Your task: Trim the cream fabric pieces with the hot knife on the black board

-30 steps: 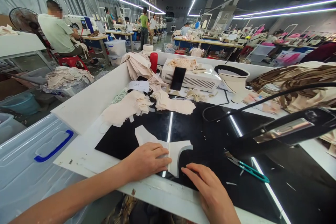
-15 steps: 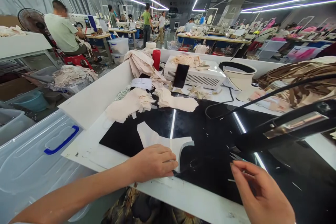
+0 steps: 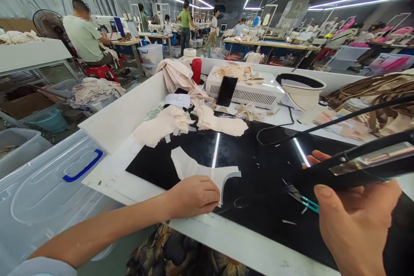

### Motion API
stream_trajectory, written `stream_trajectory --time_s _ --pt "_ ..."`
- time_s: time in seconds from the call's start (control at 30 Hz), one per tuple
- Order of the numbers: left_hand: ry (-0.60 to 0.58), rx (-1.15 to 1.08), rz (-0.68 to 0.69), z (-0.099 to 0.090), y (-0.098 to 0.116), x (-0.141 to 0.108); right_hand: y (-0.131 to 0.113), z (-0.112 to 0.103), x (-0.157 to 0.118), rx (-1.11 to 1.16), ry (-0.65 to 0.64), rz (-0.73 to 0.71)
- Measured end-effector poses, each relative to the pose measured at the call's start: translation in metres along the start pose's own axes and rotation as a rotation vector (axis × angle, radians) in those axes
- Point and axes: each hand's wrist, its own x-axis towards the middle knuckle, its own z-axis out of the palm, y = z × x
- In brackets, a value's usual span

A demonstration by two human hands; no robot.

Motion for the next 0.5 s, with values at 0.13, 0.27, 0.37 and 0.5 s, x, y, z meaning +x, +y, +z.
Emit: stream_trajectory --time_s 0.13,0.27,0.37,0.5 --pt "-0.008 -0.151 -0.138 0.0 0.001 0.0 -0.008 0.017 0.011 0.123 0.011 -0.019" --pt "0.0 -0.246 -0.197 0.0 0.002 0.002 -0.015 0.031 0.015 0.198 -0.041 -0.079" --pt "0.002 -0.281 -0.223 -0.002 0.004 0.005 -0.024 0.041 0.008 0.281 -0.058 -0.046" --pt "0.013 -0.314 -0.243 -0.002 0.007 0.007 -0.035 0.053 -0.011 0.384 -0.167 0.03"
